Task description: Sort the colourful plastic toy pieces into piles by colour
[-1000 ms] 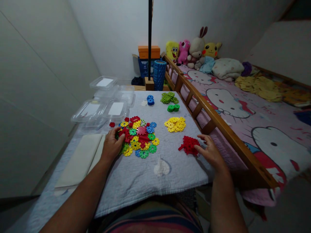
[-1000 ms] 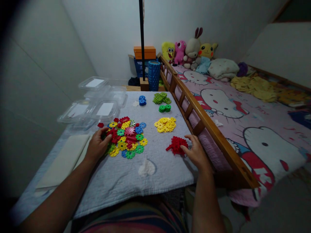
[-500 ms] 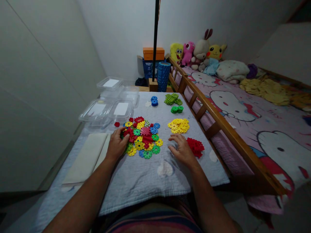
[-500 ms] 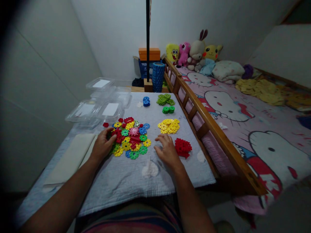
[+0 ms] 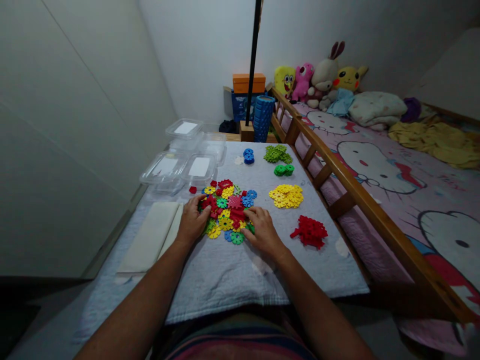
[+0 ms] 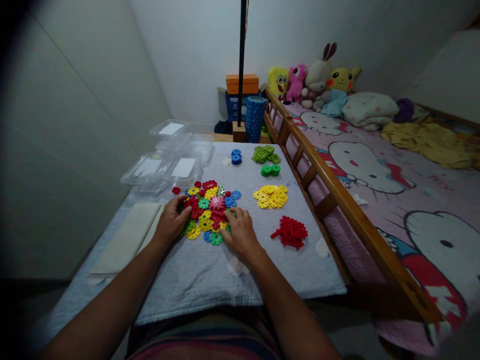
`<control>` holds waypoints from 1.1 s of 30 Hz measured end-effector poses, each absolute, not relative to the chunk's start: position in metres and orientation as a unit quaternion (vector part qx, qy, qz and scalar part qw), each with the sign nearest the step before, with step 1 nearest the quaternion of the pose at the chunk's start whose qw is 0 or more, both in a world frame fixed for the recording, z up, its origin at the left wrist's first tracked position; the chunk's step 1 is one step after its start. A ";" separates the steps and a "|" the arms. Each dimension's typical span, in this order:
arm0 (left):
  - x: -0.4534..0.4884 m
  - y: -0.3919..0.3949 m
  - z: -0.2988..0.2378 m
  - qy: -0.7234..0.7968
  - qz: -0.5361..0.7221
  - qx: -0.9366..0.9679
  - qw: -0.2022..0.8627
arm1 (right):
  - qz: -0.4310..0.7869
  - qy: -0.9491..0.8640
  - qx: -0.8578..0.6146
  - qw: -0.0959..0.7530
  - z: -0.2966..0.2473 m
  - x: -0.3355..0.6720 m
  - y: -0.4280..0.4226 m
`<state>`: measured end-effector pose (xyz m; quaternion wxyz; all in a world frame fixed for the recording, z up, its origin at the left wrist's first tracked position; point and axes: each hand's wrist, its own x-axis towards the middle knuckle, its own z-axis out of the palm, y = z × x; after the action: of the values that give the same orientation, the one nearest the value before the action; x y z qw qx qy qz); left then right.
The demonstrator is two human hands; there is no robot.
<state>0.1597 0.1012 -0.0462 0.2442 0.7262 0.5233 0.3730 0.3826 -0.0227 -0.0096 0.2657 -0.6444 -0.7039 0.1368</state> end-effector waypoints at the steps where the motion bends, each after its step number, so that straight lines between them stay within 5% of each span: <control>1: 0.160 0.101 -0.046 0.522 0.373 0.727 0.245 | 0.129 -0.706 -0.646 0.260 -0.010 0.380 -0.021; 27: 0.160 0.100 -0.044 0.521 0.365 0.734 0.239 | 0.081 -0.648 -0.674 0.345 0.004 0.403 -0.032; 33: 0.159 0.102 -0.044 0.516 0.365 0.738 0.235 | 0.047 -0.639 -0.724 0.258 0.019 0.467 -0.065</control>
<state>0.1593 0.1016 -0.0445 0.2350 0.7381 0.5162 0.3653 0.4672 -0.0649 0.0192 0.2576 -0.7235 -0.6387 0.0467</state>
